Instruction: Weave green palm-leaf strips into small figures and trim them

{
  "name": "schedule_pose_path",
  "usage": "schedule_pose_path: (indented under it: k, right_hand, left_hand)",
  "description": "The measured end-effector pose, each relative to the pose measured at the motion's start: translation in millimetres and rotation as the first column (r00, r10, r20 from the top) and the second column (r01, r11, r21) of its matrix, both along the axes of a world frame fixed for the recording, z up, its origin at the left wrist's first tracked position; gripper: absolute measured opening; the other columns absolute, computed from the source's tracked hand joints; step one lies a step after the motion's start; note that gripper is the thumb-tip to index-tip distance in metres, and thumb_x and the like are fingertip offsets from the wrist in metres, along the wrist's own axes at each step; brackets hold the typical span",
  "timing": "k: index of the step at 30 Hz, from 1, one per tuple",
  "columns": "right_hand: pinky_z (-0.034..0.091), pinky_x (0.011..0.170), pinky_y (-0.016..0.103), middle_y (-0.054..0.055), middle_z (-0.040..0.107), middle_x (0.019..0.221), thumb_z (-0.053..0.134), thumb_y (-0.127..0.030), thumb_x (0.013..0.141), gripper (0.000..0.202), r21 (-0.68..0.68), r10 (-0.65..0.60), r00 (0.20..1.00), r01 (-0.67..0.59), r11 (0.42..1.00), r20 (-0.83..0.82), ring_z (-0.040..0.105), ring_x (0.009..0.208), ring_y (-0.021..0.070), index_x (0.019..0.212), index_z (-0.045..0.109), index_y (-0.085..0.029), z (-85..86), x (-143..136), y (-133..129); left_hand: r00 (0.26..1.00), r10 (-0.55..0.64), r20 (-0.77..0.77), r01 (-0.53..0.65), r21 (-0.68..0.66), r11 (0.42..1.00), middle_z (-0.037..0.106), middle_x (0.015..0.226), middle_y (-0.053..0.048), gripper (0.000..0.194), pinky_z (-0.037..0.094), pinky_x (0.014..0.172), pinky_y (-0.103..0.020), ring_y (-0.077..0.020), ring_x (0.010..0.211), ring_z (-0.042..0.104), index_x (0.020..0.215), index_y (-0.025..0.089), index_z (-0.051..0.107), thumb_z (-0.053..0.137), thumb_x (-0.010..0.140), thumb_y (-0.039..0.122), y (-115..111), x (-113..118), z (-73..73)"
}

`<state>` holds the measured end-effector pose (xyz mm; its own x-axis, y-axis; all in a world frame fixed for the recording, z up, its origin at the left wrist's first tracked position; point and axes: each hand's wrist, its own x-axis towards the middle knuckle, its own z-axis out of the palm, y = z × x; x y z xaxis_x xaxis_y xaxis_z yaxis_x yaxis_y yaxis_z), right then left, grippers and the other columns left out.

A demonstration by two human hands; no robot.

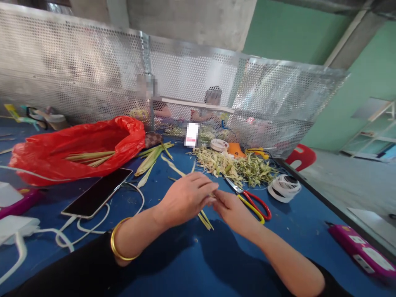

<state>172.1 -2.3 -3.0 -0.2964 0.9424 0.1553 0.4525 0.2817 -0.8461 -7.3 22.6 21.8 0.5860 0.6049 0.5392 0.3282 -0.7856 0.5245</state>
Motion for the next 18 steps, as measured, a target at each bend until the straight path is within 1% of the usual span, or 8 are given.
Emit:
schedule_pose_path:
  k: [1,3,6,9,12,14,16,18]
  right_hand:
    - [0.034,0.056,0.025,0.001,0.055,0.066,0.048,-0.025,0.085,0.013,0.045,0.021,0.998,-0.024,0.999,0.055,0.051,0.064,0.0165,0.077,0.057,-0.021,1.9,0.8,-0.2]
    - [0.033,0.057,0.026,0.001,0.056,0.067,0.046,-0.021,0.084,0.014,0.087,0.0,0.99,-0.012,0.996,0.142,0.051,0.065,0.017,0.072,0.053,-0.021,5.8,2.1,-0.2]
    - [0.029,0.05,0.025,-0.002,0.049,0.055,0.046,-0.022,0.084,0.024,0.087,-0.057,0.983,0.043,0.995,0.174,0.045,0.053,0.0137,0.061,0.044,-0.022,11.3,5.5,2.2]
    - [0.032,0.048,0.024,-0.004,0.049,0.052,0.047,-0.026,0.085,0.024,0.054,-0.068,0.995,0.064,0.996,0.069,0.048,0.047,0.0119,0.062,0.047,-0.021,16.6,11.7,6.2]
    - [0.036,0.046,0.023,-0.004,0.055,0.056,0.05,-0.03,0.085,0.016,0.0,-0.104,0.99,0.104,0.995,-0.1,0.051,0.044,0.0107,0.072,0.054,-0.021,23.7,20.6,10.7]
    - [0.037,0.045,0.022,-0.004,0.057,0.054,0.057,-0.028,0.08,0.01,-0.057,-0.149,0.954,0.139,0.989,-0.259,0.053,0.044,0.0108,0.076,0.058,-0.019,29.0,27.6,13.9]
    - [0.038,0.045,0.021,-0.004,0.056,0.05,0.063,-0.023,0.075,0.006,-0.113,-0.206,0.893,0.175,0.978,-0.399,0.054,0.045,0.0108,0.074,0.061,-0.018,32.8,33.8,17.1]
    - [0.04,0.046,0.021,-0.003,0.057,0.049,0.063,-0.02,0.074,0.004,-0.145,-0.258,0.847,0.215,0.966,-0.465,0.055,0.046,0.0104,0.071,0.061,-0.017,33.6,37.5,20.2]
  left_hand:
    - [0.998,-0.033,-0.054,0.032,-0.017,0.999,0.07,0.093,-0.009,0.028,0.039,0.087,-0.035,-0.0245,0.09,0.06,0.107,0.026,0.068,0.06,0.08,0.031,2.4,-0.7,0.8]
    - [0.991,-0.017,-0.134,0.005,-0.086,0.996,0.071,0.086,-0.007,0.029,0.041,0.076,-0.03,-0.0228,0.081,0.062,0.108,0.027,0.067,0.06,0.081,0.033,6.8,-1.0,3.0]
    - [0.973,-0.009,-0.231,-0.041,-0.211,0.977,0.069,0.074,-0.004,0.02,0.039,0.063,-0.025,-0.0187,0.069,0.061,0.091,0.025,0.069,0.053,0.085,0.034,11.0,2.3,10.1]
    - [0.96,-0.077,-0.267,-0.045,-0.423,0.905,0.063,0.059,-0.001,0.032,0.037,0.055,-0.023,-0.0151,0.057,0.057,0.066,0.02,0.061,0.046,0.087,0.038,15.2,11.1,18.3]
    - [0.986,-0.085,-0.143,-0.03,-0.654,0.756,0.06,0.06,0.001,0.033,0.037,0.049,-0.022,-0.012,0.048,0.053,0.068,0.019,0.055,0.048,0.083,0.048,20.9,22.8,21.8]
    - [0.998,-0.023,-0.057,-0.026,-0.733,0.679,0.056,0.058,0.003,0.034,0.033,0.043,-0.021,-0.0084,0.041,0.044,0.069,0.019,0.053,0.053,0.08,0.051,23.9,29.5,21.7]
    - [0.999,0.037,-0.014,-0.035,-0.765,0.644,0.053,0.055,0.005,0.034,0.027,0.04,-0.019,-0.0061,0.038,0.037,0.067,0.019,0.051,0.056,0.077,0.051,25.7,33.9,20.7]
    - [0.997,0.08,-0.003,-0.052,-0.784,0.619,0.052,0.053,0.005,0.035,0.022,0.04,-0.019,-0.0052,0.038,0.034,0.065,0.018,0.052,0.059,0.075,0.051,26.4,36.3,19.1]
